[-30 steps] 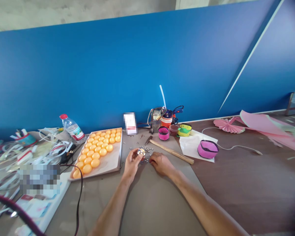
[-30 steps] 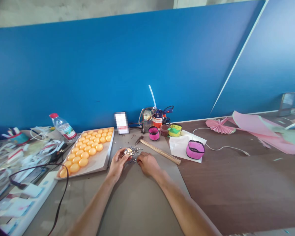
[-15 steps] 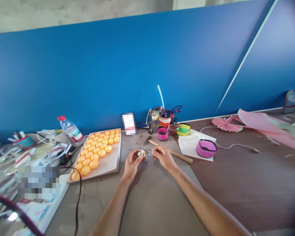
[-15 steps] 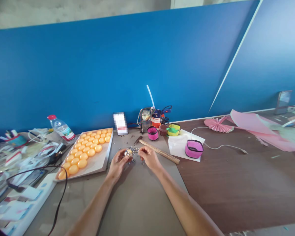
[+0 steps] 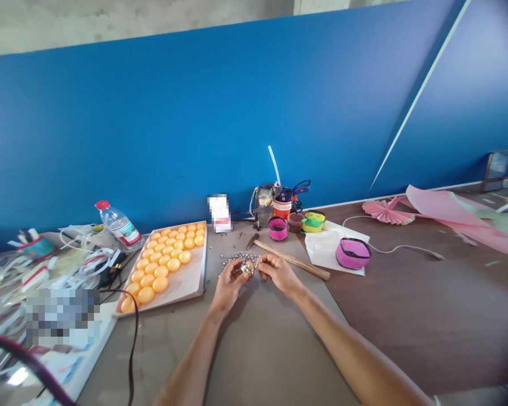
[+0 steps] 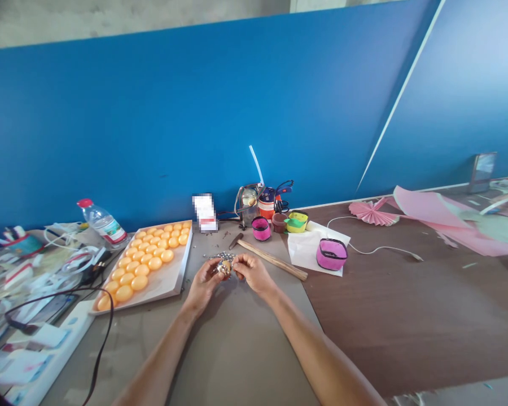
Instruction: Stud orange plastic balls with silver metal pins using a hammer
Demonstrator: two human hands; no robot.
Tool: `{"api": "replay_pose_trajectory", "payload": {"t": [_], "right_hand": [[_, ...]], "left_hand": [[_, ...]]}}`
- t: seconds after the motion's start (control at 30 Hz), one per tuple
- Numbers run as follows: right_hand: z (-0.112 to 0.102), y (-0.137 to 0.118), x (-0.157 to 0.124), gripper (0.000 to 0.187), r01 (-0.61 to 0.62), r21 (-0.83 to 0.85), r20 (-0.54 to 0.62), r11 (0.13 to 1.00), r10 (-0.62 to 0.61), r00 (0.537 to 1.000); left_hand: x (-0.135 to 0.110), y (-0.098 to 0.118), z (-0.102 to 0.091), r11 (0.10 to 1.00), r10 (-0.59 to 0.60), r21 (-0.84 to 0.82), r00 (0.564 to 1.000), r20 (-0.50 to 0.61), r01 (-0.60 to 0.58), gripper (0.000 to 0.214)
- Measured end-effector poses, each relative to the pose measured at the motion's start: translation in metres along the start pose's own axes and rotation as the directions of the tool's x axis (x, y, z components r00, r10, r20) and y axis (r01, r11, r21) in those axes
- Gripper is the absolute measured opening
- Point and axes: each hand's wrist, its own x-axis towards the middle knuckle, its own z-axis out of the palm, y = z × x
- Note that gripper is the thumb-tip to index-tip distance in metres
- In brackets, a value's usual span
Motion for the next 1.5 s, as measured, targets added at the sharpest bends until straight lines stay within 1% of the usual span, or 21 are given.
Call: {"api": "replay_pose_trajectory", "payload": {"t": [0.17,0.43,0.57,0.7,0.77,0.93,1.03,1.1,1.17,1.23,1.3,1.4,1.43,1.47,1.5], "right_hand": [[-0.001,0.005,0.001,0.014,0.002,-0.112,0.031,0.994,0.001,1.0],[-0.002,0.003,-0.001,0.014,0.026,-0.183,0.069,0.983,-0.014,0.998],[0.0,0.005,-0.001,0.012,0.047,-0.229,0.064,0.972,-0.033,0.997],[0.004,0.005,-0.004,0.01,0.065,-0.315,0.022,0.947,-0.061,0.998],[0.008,0.005,-0.007,0.011,0.088,-0.357,-0.01,0.93,-0.098,0.995],[0.018,0.007,-0.01,0.012,0.173,-0.445,-0.093,0.879,-0.238,0.967],[0.022,0.009,-0.01,0.011,0.187,-0.464,-0.133,0.866,-0.277,0.952],[0.023,0.012,-0.01,0.01,0.186,-0.465,-0.156,0.866,-0.287,0.945],[0.023,0.016,-0.009,0.006,0.169,-0.456,-0.207,0.873,-0.29,0.934],[0.023,0.02,-0.007,0.005,0.135,-0.422,-0.259,0.897,-0.262,0.93],[0.022,0.024,-0.005,0.01,0.097,-0.338,-0.257,0.936,-0.191,0.947],[0.016,0.023,0.001,0.021,0.055,-0.12,-0.187,0.991,-0.077,0.979],[0.013,0.021,0.003,0.025,0.052,-0.054,-0.192,0.997,-0.061,0.98],[0.008,0.02,0.005,0.028,0.054,-0.019,-0.222,0.998,-0.057,0.973],[0.003,0.019,0.007,0.029,0.063,-0.027,-0.26,0.998,-0.068,0.963]], "left_hand": [[0.0,-0.001,0.0,0.999,0.004,0.045,1.0,0.005,-0.004,0.041],[0.001,-0.006,-0.002,0.996,0.043,0.08,0.999,0.016,-0.044,0.038],[0.001,-0.005,-0.001,0.992,0.066,0.11,0.998,0.006,-0.066,0.036],[0.0,-0.006,-0.001,0.989,0.067,0.134,0.998,-0.01,-0.065,0.036],[0.0,-0.008,-0.001,0.988,0.07,0.14,0.997,-0.021,-0.067,0.036],[-0.001,-0.007,0.001,0.99,0.075,0.126,0.996,-0.057,-0.068,0.035],[-0.002,-0.004,0.003,0.991,0.07,0.118,0.996,-0.049,-0.063,0.035],[-0.003,-0.003,0.003,0.99,0.068,0.129,0.997,-0.031,-0.063,0.034],[-0.003,-0.003,0.003,0.986,0.074,0.149,0.997,-0.012,-0.071,0.034],[-0.004,-0.004,0.004,0.983,0.079,0.166,0.997,0.002,-0.078,0.033],[-0.004,-0.003,0.004,0.983,0.077,0.165,0.997,-0.003,-0.076,0.033],[-0.003,-0.001,0.005,0.994,0.044,0.105,0.999,-0.013,-0.042,0.034],[-0.003,0.0,0.005,0.997,0.025,0.073,1.0,-0.014,-0.023,0.035],[-0.003,0.001,0.004,0.999,0.004,0.039,1.0,-0.013,-0.004,0.036],[-0.002,0.001,0.004,1.0,-0.013,0.004,1.0,-0.015,0.013,0.036]]}}
